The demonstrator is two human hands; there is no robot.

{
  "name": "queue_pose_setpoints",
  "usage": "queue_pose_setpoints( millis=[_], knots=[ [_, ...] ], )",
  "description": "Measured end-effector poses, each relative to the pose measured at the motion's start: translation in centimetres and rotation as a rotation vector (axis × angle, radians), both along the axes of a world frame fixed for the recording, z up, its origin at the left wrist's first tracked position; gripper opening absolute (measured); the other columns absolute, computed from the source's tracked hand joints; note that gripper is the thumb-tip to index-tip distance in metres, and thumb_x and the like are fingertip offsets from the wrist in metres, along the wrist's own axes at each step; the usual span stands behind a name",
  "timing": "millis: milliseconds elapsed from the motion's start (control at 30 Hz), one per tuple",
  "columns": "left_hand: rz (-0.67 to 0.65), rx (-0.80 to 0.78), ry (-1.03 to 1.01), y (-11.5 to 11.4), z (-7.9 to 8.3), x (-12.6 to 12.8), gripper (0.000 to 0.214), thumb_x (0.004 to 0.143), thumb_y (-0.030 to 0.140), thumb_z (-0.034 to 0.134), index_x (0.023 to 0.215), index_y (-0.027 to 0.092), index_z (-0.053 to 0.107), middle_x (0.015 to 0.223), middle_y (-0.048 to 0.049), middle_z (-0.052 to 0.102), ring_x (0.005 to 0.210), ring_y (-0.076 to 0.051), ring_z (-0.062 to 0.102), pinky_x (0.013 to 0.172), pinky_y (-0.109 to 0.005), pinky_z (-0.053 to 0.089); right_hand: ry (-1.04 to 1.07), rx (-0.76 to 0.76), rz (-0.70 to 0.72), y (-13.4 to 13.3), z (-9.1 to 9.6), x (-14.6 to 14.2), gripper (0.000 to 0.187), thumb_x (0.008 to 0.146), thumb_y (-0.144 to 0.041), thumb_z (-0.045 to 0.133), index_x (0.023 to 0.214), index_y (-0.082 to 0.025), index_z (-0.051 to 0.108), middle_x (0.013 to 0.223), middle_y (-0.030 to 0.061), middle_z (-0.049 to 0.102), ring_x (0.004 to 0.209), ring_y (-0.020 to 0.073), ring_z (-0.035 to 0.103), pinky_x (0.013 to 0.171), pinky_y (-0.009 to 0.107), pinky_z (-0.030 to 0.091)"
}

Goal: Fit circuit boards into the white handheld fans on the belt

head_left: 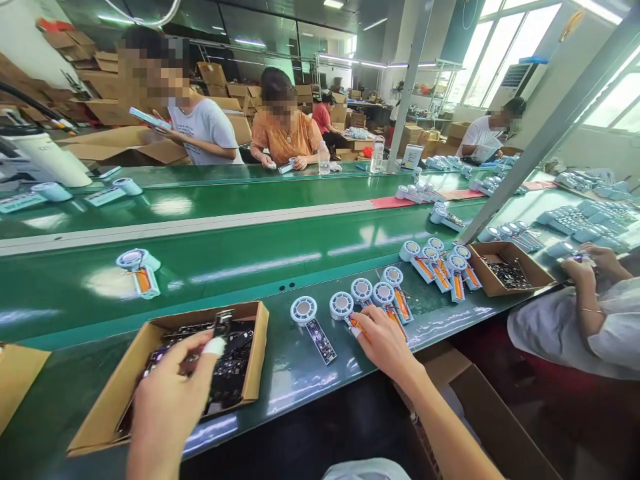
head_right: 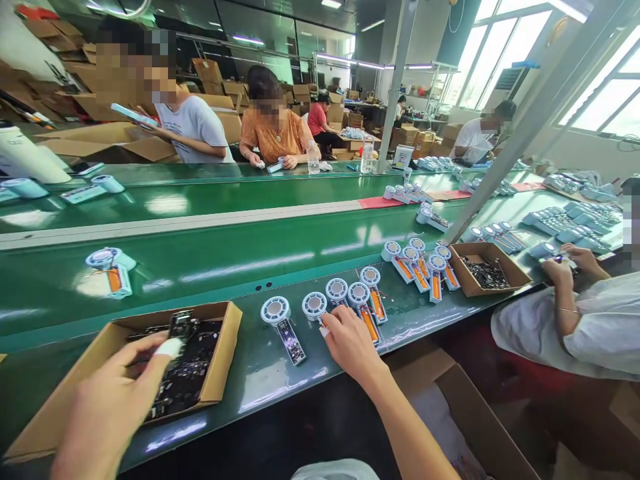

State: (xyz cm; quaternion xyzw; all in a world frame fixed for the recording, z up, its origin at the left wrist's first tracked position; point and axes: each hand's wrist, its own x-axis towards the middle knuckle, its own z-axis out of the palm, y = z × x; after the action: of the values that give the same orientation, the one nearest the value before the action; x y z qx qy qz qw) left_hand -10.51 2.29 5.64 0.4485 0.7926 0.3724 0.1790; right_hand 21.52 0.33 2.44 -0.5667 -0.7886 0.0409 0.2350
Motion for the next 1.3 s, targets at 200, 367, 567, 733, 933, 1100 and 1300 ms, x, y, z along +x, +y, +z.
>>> queue_pose_setpoints(
  millis=[200, 367, 567, 733, 933, 1100, 1300],
  knots=[
    [-0.591, -0.159, -0.908, -5.0, -3.5, 12.9, 0.034, 0.075, 0.050, 0.068, 0.090, 0.024, 0.053, 0.086, -0.0061, 0.077, 0.086, -0.026, 0.075, 0.088, -0.040, 0.055, 0.077, -0.103, 0.077, 1.5, 0.4, -1.2, 0.018, 0.092, -0.005, 0.056, 0.095, -0.018, 0.067, 0.098, 0.0056, 0.064, 0.089, 0.0182, 0.061, 0.080, 0.028, 0.049],
    [-0.527, -0.069, -0.919, -5.9, -6.8, 16.4, 0.036, 0.080, 0.042, 0.059, 0.109, 0.022, 0.049, 0.099, -0.0090, 0.074, 0.090, -0.025, 0.073, 0.091, -0.043, 0.054, 0.500, -0.194, -0.017, 0.6, -0.1, -1.4, 0.016, 0.091, -0.009, 0.055, 0.085, -0.017, 0.067, 0.083, 0.0028, 0.066, 0.076, 0.0153, 0.061, 0.069, 0.024, 0.046],
    [-0.359, -0.048, -0.609, -6.1, -7.7, 11.6, 0.041, 0.084, 0.045, 0.049, 0.116, 0.021, 0.055, 0.118, -0.0129, 0.068, 0.113, -0.031, 0.063, 0.106, -0.050, 0.042, 0.632, -0.250, -0.026, -0.8, -0.2, -1.2, 0.014, 0.091, -0.019, 0.056, 0.089, -0.018, 0.070, 0.093, 0.0061, 0.072, 0.083, 0.0175, 0.064, 0.068, 0.025, 0.048],
    [-0.320, -0.067, -0.626, -6.0, -6.7, 10.1, 0.039, 0.083, 0.051, 0.054, 0.108, 0.022, 0.059, 0.111, -0.0083, 0.068, 0.109, -0.029, 0.063, 0.099, -0.042, 0.047, 0.672, -0.327, -0.003, -1.0, -0.9, -2.1, 0.014, 0.090, -0.025, 0.059, 0.086, -0.018, 0.071, 0.075, 0.0018, 0.069, 0.068, 0.0143, 0.061, 0.063, 0.024, 0.047],
    [-0.391, -0.118, -0.600, -6.3, -7.1, 11.7, 0.035, 0.084, 0.053, 0.056, 0.099, 0.023, 0.067, 0.075, -0.0031, 0.066, 0.080, -0.026, 0.065, 0.078, -0.037, 0.053, 0.823, -0.486, 0.012, -1.5, -1.6, -3.3, 0.010, 0.084, -0.027, 0.068, 0.084, -0.017, 0.071, 0.071, -0.0002, 0.068, 0.063, 0.0134, 0.061, 0.061, 0.023, 0.048],
    [-0.426, -0.107, -0.602, -6.9, -7.0, 11.8, 0.033, 0.083, 0.048, 0.058, 0.099, 0.022, 0.070, 0.085, -0.0060, 0.072, 0.082, -0.026, 0.066, 0.078, -0.035, 0.053, 0.575, -0.371, 0.217, -2.3, -0.2, -2.8, 0.025, 0.091, -0.013, 0.056, 0.102, -0.022, 0.076, 0.099, 0.0039, 0.076, 0.091, 0.0176, 0.067, 0.083, 0.030, 0.051],
    [-0.500, -0.026, -0.599, -6.0, -5.8, 12.1, 0.035, 0.083, 0.052, 0.059, 0.086, 0.019, 0.072, 0.084, -0.0060, 0.075, 0.082, -0.025, 0.067, 0.077, -0.033, 0.054, 0.399, -0.305, 0.161, -2.5, -0.6, -3.7, 0.043, 0.087, -0.003, 0.057, 0.125, -0.024, 0.065, 0.094, 0.0002, 0.078, 0.088, 0.0173, 0.064, 0.079, 0.028, 0.052]
  ],
)
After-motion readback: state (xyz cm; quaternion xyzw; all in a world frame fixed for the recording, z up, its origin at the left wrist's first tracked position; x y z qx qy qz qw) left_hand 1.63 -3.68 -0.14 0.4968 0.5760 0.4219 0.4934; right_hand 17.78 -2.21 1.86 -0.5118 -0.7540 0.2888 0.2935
